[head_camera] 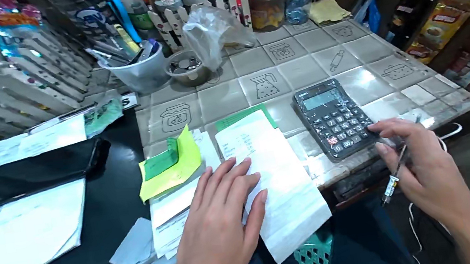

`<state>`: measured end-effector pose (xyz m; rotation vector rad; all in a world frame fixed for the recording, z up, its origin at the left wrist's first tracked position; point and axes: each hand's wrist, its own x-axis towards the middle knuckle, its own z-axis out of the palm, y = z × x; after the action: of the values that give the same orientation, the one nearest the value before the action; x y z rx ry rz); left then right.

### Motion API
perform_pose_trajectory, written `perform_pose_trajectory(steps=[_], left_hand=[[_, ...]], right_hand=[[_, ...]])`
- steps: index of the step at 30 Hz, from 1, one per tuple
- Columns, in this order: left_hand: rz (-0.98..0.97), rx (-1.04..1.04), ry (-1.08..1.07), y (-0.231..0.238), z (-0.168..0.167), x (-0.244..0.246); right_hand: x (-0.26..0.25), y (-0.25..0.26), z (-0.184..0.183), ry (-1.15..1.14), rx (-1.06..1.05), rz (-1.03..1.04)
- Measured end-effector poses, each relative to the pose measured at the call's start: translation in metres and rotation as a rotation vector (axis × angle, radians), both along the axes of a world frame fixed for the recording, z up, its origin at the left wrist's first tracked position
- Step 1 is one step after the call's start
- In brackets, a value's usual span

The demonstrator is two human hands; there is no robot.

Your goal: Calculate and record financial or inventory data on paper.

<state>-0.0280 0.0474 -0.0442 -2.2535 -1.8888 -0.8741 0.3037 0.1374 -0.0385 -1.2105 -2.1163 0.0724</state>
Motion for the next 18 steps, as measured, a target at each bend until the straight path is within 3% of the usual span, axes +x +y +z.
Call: perform_pose_trajectory(steps=[8, 18], left_hand=[[0.006, 0.002, 0.002, 0.000, 0.000, -0.001], [-0.001, -0.004, 0.004, 0.000, 0.001, -0.001]], right_hand=[[-0.029, 0.017, 0.014, -0.018, -0.033, 0.134], [-0.017, 0.014, 0.007, 0.001, -0.050, 0.089]])
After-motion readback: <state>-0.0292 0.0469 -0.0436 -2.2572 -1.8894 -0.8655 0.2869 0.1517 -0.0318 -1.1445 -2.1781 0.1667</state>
